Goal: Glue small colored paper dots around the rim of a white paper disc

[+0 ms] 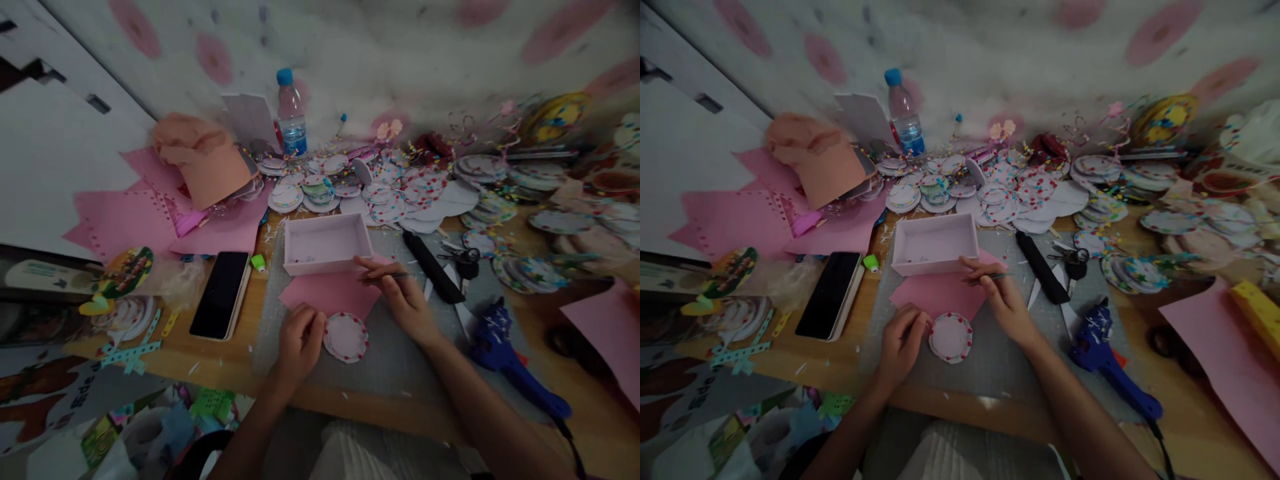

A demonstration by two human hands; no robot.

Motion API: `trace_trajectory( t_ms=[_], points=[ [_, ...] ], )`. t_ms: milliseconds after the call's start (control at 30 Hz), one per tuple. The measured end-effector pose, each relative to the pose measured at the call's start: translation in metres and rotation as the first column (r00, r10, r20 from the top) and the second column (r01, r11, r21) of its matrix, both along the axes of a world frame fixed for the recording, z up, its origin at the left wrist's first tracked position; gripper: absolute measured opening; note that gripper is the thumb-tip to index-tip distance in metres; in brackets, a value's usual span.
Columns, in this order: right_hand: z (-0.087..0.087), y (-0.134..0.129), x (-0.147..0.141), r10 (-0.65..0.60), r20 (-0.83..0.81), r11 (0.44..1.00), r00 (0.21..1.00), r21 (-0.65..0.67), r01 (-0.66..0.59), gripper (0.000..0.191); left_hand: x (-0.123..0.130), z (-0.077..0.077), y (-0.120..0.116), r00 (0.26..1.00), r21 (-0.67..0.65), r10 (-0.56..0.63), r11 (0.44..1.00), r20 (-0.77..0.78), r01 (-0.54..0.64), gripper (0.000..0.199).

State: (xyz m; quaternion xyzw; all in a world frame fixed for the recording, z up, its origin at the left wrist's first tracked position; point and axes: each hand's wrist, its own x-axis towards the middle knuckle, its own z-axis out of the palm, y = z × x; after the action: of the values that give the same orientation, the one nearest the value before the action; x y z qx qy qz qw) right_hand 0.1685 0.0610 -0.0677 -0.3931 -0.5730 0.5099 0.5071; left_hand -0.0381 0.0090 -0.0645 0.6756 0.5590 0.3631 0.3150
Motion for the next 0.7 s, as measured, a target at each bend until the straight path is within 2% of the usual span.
trace_trajectory(
  t_ms=[67,167,233,300,367,433,533,700],
  points=[
    [0.0,-0.001,0.0,0.003,0.043,1.0,0.999,0.019,-0.004,0.022,-0.005,0.003,0.004,0.995,0.105,0.099,0.989,0.021,-0.101,0.02],
    [-0.001,-0.002,0.0,0.012,0.104,0.998,0.995,0.066,-0.019,0.022,-0.018,0.015,0.021,0.968,0.318,0.241,0.925,-0.074,-0.206,0.017],
    [-0.002,-0.002,-0.001,0.016,0.132,0.994,0.991,0.101,-0.03,0.023,-0.028,0.024,0.04,0.944,0.402,0.246,0.904,-0.219,-0.142,0.029],
    [-0.004,-0.001,-0.001,0.014,0.157,0.992,0.987,0.122,-0.034,0.023,-0.038,0.03,0.06,0.902,0.415,0.165,0.91,-0.398,0.017,0.038],
    [-0.005,0.0,-0.001,0.007,0.181,0.99,0.983,0.14,-0.033,0.023,-0.044,0.031,0.074,0.845,0.38,0.085,0.914,-0.527,0.145,0.032],
    [-0.005,0.001,-0.001,0.007,0.208,0.987,0.978,0.155,-0.04,0.023,-0.046,0.031,0.081,0.802,0.342,0.04,0.917,-0.596,0.208,0.023],
    [-0.004,0.001,0.001,-0.009,0.207,0.986,0.978,0.164,-0.026,0.023,-0.043,0.03,0.076,0.775,0.324,0.017,0.914,-0.632,0.245,0.017],
    [0.002,-0.002,0.003,-0.163,0.114,0.966,0.98,0.219,0.135,0.022,-0.035,0.026,0.052,0.775,0.414,0.037,0.861,-0.631,0.296,0.015]
  ],
)
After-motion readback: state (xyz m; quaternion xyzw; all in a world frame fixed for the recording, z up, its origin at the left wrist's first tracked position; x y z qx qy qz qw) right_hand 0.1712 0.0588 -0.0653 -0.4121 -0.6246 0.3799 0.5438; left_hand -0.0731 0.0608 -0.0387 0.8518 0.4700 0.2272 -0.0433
